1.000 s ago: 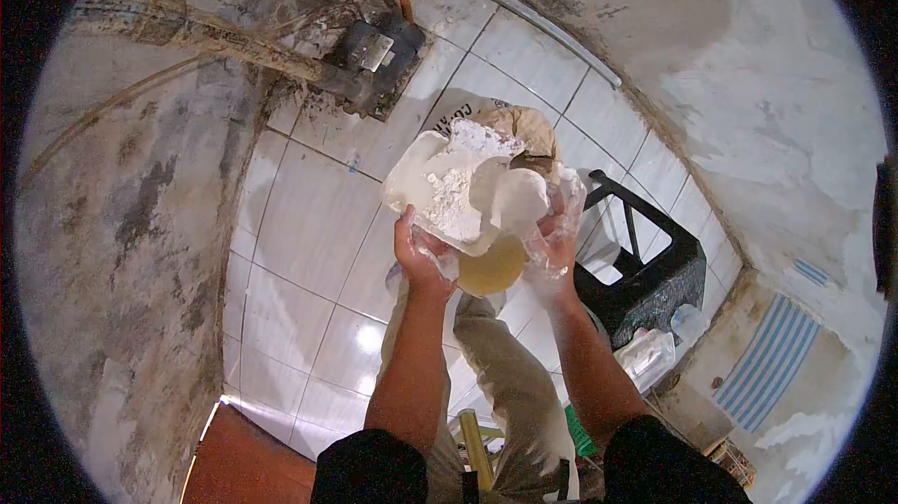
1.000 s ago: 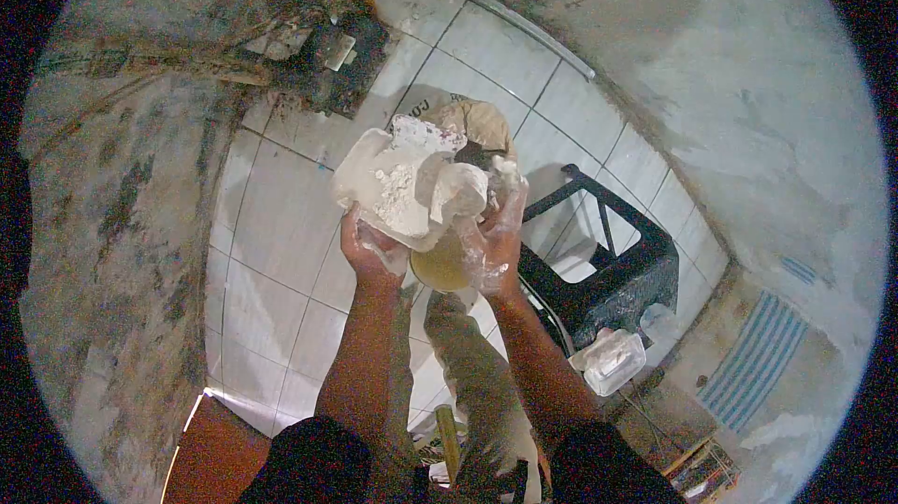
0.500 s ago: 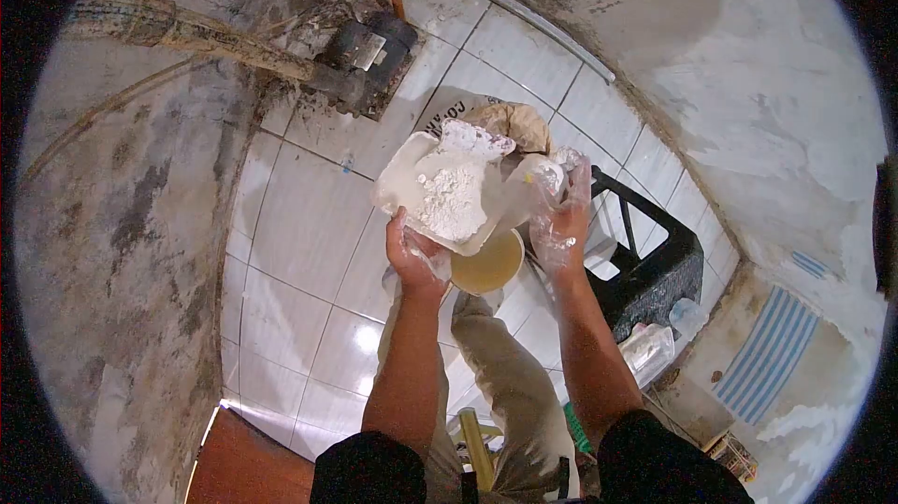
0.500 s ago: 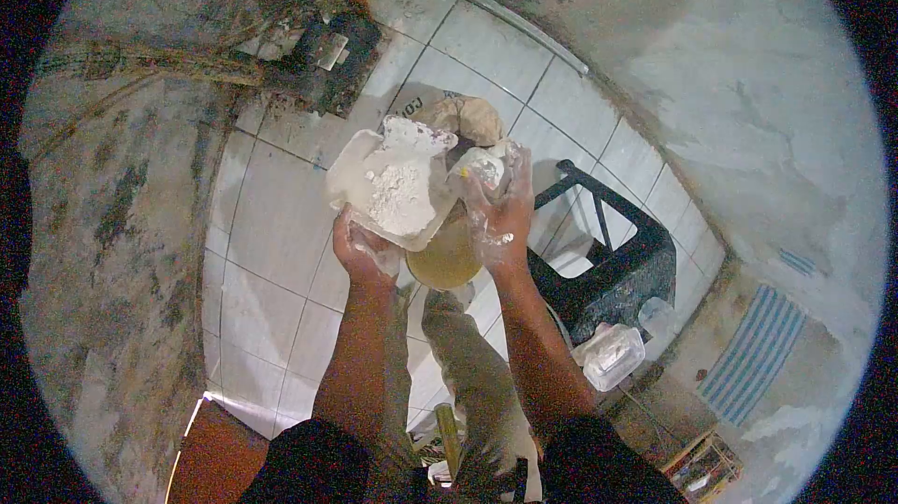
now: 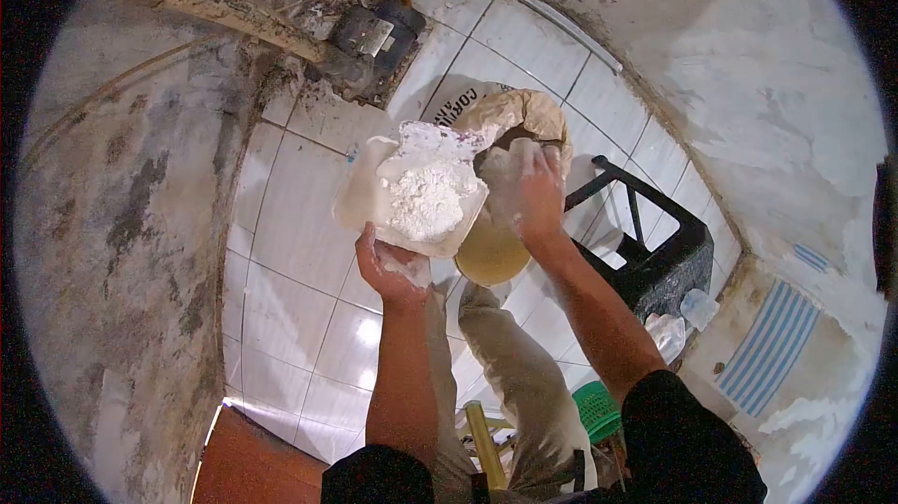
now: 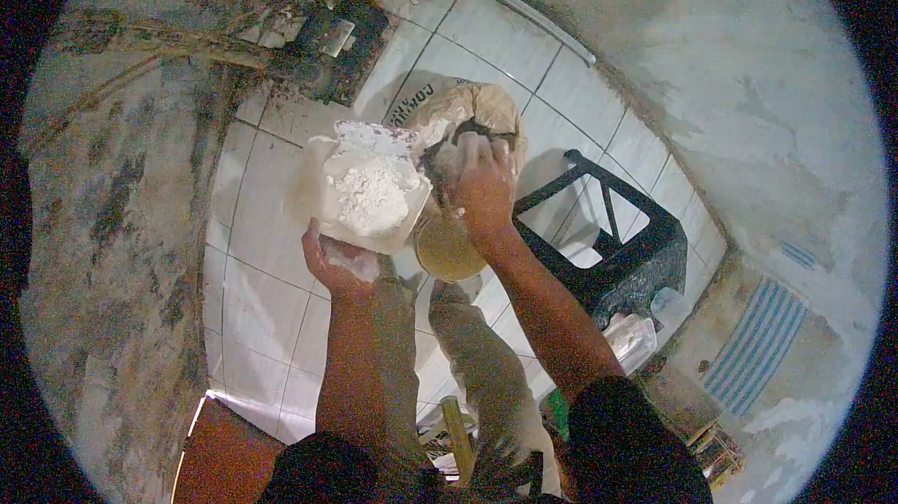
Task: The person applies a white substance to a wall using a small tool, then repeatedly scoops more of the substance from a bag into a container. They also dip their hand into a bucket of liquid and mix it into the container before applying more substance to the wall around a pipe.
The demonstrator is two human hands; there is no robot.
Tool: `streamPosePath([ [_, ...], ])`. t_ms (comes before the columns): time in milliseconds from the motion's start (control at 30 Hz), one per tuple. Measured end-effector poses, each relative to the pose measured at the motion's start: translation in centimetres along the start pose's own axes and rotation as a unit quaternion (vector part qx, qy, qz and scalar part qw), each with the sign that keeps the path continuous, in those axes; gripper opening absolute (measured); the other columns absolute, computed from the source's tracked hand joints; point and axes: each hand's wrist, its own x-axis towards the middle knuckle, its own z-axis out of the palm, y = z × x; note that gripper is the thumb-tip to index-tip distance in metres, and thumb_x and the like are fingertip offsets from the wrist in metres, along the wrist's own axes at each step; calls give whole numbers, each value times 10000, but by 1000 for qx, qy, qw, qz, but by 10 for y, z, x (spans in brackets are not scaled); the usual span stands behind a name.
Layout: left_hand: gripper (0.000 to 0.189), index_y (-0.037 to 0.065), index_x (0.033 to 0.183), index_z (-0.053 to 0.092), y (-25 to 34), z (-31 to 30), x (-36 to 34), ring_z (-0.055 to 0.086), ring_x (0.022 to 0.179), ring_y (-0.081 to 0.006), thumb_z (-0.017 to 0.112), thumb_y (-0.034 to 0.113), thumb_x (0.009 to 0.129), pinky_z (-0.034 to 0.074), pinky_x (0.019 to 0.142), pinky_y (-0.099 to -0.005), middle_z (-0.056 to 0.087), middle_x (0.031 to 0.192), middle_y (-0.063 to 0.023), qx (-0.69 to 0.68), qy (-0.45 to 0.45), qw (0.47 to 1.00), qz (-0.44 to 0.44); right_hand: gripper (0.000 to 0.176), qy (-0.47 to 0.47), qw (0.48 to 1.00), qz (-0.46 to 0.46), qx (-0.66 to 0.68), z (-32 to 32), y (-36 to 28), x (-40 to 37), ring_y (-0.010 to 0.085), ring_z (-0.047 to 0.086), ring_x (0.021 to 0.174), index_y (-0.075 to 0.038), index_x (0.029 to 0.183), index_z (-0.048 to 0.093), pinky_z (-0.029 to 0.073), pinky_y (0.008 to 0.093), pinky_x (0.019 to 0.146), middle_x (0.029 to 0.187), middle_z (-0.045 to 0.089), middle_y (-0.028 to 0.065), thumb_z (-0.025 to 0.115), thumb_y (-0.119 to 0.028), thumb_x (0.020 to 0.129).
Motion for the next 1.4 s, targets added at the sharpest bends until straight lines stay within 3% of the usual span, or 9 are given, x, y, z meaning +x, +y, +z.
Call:
streamPosePath([
  [300, 562, 4, 1282, 447, 10, -21, 2, 526, 1131, -303, 538, 346, 845, 421, 956, -446, 548, 1201, -145, 26, 36, 999, 24, 526, -172, 984, -34, 18, 25, 36, 30, 361, 637, 831, -115, 1261, 472, 501, 486, 690, 883, 632, 172, 641, -200, 770],
  [467, 572, 19, 1298, 440, 11, -25, 0, 520, 1143, -302, 542, 348, 842, 417, 964, -446, 544, 1217, -134, 26, 25, 999, 6, 641, -191, 980, -44, 45, 18, 48, 27, 409, 599, 879, -71, 1317, 456, 478, 458, 798, 928, 621, 206, 679, -160, 722],
  [567, 531, 25, 1247, 455, 8, -28, 3, 539, 1112, -317, 527, 370, 850, 454, 917, -451, 535, 1191, -154, 13, 39, 999, -1, 590, -247, 962, -35, 109, -4, 43, 35, 362, 584, 902, -67, 1284, 500, 475, 439, 822, 895, 623, 197, 673, -171, 730],
  [633, 491, 24, 1185, 477, 6, -24, 2, 562, 1073, -331, 512, 389, 859, 496, 863, -451, 528, 1155, -179, 24, 56, 998, 14, 399, -231, 950, -175, 115, -2, 53, 32, 364, 600, 931, -101, 1165, 594, 482, 446, 813, 995, 623, 225, 634, -318, 833],
  [833, 583, -15, 1283, 425, 9, -17, 1, 533, 1122, -342, 498, 379, 860, 487, 891, -456, 505, 1225, -197, -13, 31, 999, 8, 377, -222, 951, -203, 76, 25, 57, 31, 342, 606, 892, -81, 1137, 634, 491, 406, 816, 946, 642, 193, 652, -203, 780],
  [967, 600, 41, 1331, 424, 9, -19, 0, 491, 1196, -309, 534, 356, 831, 392, 1011, -464, 520, 1273, -120, -11, 16, 1000, -6, 333, -309, 942, -64, 113, 32, 47, 40, 345, 591, 944, -78, 1110, 642, 500, 423, 793, 985, 626, 204, 630, -173, 791],
  [1267, 600, 70, 1347, 408, 7, -16, -1, 481, 1203, -307, 531, 351, 831, 400, 1003, -471, 499, 1293, -114, -7, 20, 1000, -19, 175, -219, 954, -173, -110, 81, 38, 35, 331, 663, 839, -16, 929, 658, 537, 440, 717, 908, 651, 188, 580, -130, 820],
  [1333, 596, 76, 1349, 407, 6, -23, 1, 483, 1201, -305, 526, 352, 834, 404, 999, -470, 501, 1290, -113, -24, 6, 999, -28, 150, -361, 905, -165, -155, 92, 33, 48, 293, 679, 810, -44, 873, 687, 537, 416, 667, 841, 676, 136, 597, -154, 825],
  [1400, 595, 83, 1353, 400, 7, -30, 3, 483, 1199, -305, 514, 363, 841, 412, 990, -473, 503, 1285, -110, 1, -7, 999, -39, 156, -369, 895, -172, -183, 82, 20, 56, 275, 677, 824, -86, 885, 708, 529, 401, 681, 871, 689, 120, 609, -184, 813],
])
